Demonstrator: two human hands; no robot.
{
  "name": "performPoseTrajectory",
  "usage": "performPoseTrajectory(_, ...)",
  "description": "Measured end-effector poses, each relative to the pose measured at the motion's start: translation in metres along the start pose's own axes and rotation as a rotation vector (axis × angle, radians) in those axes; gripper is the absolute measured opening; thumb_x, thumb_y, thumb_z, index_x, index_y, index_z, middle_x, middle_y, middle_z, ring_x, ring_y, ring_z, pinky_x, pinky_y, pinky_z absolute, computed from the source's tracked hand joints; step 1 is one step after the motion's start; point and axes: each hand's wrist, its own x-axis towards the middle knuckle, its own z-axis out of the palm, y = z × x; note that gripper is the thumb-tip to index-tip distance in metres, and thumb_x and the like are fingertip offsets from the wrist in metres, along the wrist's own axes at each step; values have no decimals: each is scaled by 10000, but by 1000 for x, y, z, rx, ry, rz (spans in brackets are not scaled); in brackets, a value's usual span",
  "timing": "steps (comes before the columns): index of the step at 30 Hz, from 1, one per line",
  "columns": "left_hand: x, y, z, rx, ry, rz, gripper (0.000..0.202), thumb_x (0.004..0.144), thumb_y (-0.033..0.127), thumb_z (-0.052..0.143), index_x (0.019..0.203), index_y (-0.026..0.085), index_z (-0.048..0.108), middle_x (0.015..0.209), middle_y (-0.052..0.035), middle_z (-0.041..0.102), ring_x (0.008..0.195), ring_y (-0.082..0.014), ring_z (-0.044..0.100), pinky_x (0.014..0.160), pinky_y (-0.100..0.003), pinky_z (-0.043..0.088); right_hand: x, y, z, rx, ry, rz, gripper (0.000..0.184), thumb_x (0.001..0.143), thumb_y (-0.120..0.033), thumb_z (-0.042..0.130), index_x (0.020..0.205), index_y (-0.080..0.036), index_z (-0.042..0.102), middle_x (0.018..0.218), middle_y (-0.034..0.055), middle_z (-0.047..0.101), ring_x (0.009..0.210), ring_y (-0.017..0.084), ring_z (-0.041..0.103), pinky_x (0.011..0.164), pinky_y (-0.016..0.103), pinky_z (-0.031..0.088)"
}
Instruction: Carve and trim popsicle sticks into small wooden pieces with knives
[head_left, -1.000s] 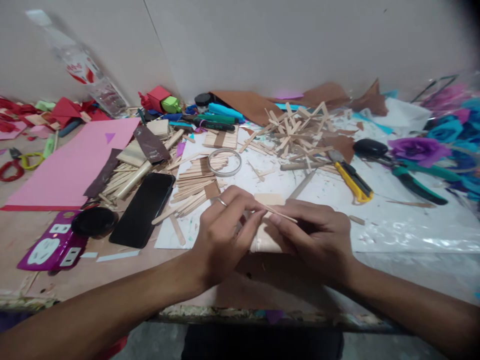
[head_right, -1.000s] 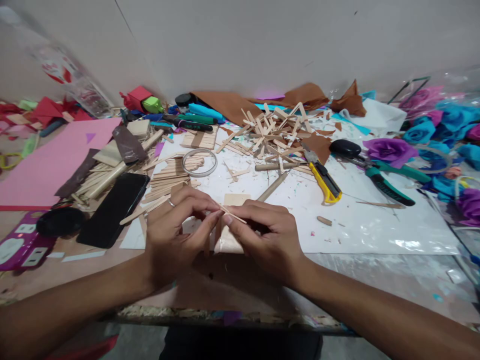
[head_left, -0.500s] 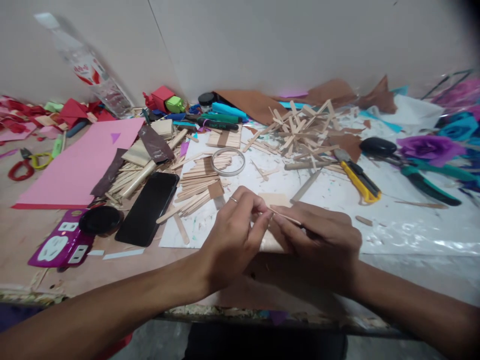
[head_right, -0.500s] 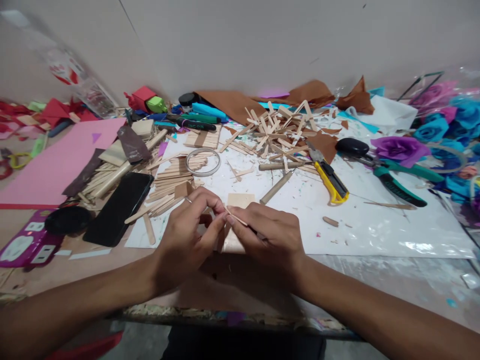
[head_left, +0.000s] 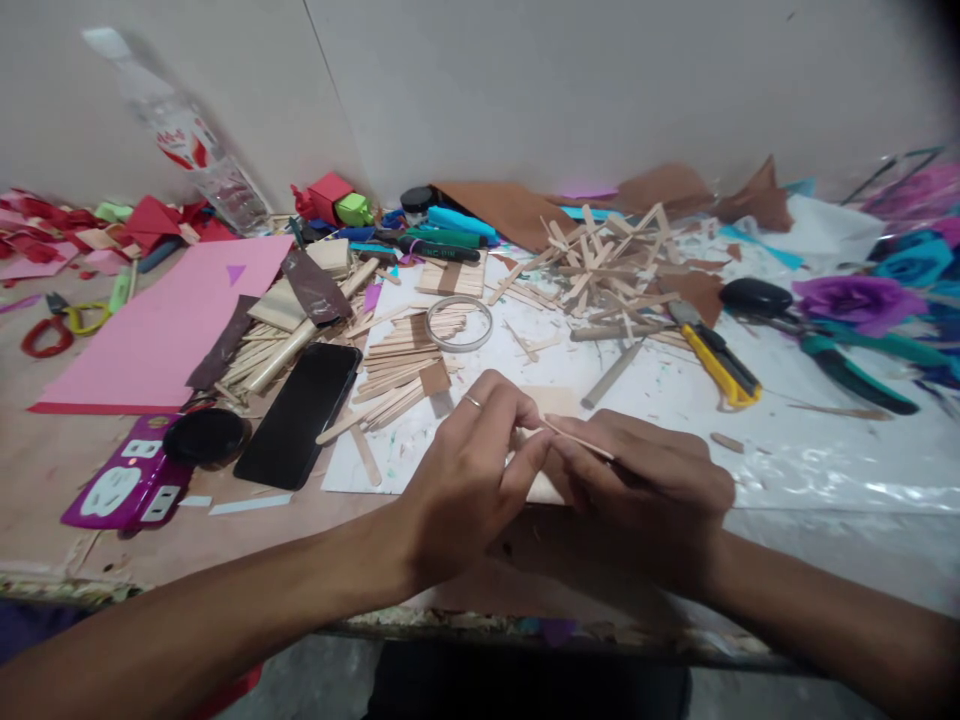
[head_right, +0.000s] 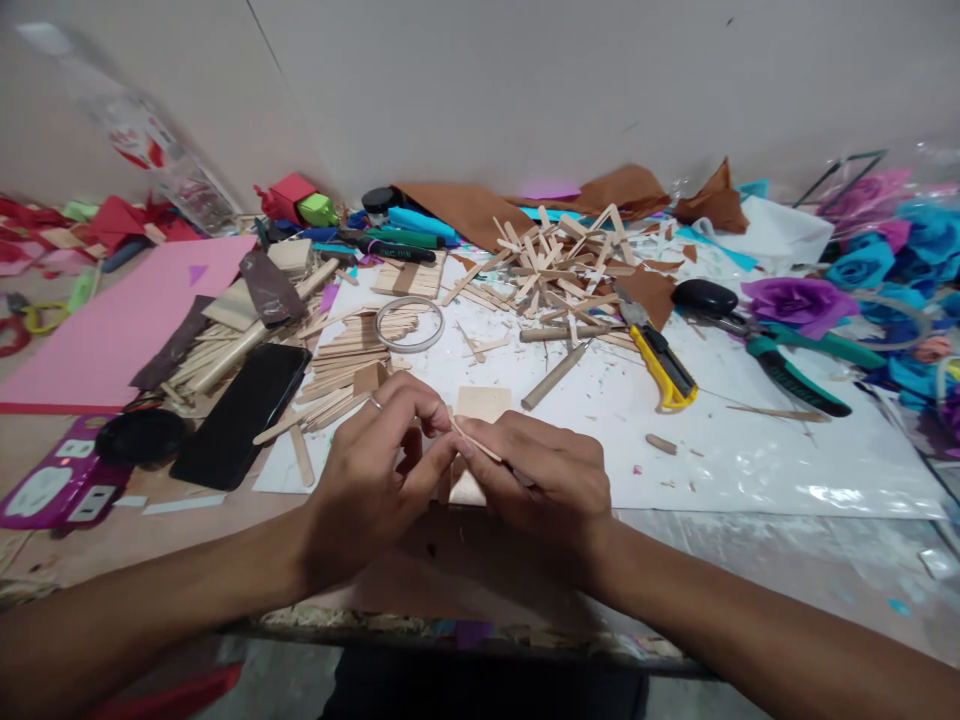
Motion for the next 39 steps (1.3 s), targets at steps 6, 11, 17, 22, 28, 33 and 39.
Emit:
performPoseTrajectory(6, 0, 5, -1, 14, 9, 55, 140, 974, 98, 604, 874, 169, 535, 912, -20, 558, 822, -122, 577, 744, -265, 486, 5, -6, -1, 19, 10, 71, 136, 980, -175, 661, 1000, -235, 782, 636, -3, 694, 535, 131, 630, 500, 256, 521)
performPoseTrajectory(11, 2, 1, -2, 82, 104, 104, 131, 942, 130, 687, 877, 165, 580, 871, -14, 567, 818, -127, 588, 738, -253, 500, 9, -5, -2, 290, 25, 374, 109, 978, -265, 692, 969, -226, 792, 518, -39, 616, 414, 105, 548, 412, 238, 460)
performPoseTrajectory(17, 7, -10, -9, 178, 154, 137, 230, 909, 243, 759, 1077, 129, 652, 1024, -78, 626, 982, -203, 598, 857, -337, 508, 4, 6, -1, 725, -21, 748, 344, 989, -391, 684, 709, -192, 666, 406, -57, 509, 317, 81, 446, 349, 218, 350)
performPoseTrajectory(22, 7, -13, -8, -42, 50, 108, 75, 971, 153, 673, 1038, 146, 704, 835, -8, 675, 791, -118, 625, 741, -244, 489, 4, 6, -1, 747, -77, 745, 363, 1004, -392, 662, 703, -189, 658, 412, -47, 522, 336, 81, 447, 380, 227, 341)
performPoseTrajectory(28, 9, -10, -10, -134, -37, -49, 89, 977, 198, 671, 926, 158, 731, 784, 2, 694, 704, -99, 609, 658, -238, 444, 12, 6, -6, 600, -98, 689, 410, 997, -378, 670, 633, -195, 625, 411, -46, 520, 356, 83, 463, 401, 229, 349)
performPoseTrajectory(33, 10, -8, -9, -491, -177, -389, 178, 977, 330, 680, 916, 169, 724, 753, 5, 685, 625, -94, 580, 557, -217, 422, 16, 8, -9, 596, -151, 658, 369, 1008, -378, 649, 685, -201, 628, 420, -55, 528, 355, 85, 468, 412, 227, 368)
performPoseTrajectory(39, 9, -7, -8, -719, -309, -619, 259, 915, 408, 753, 938, 154, 711, 606, 35, 582, 480, -65, 459, 445, -191, 325, 17, 14, -10, 648, -197, 653, 288, 993, -367, 670, 776, -177, 662, 464, -59, 549, 367, 84, 503, 415, 214, 391)
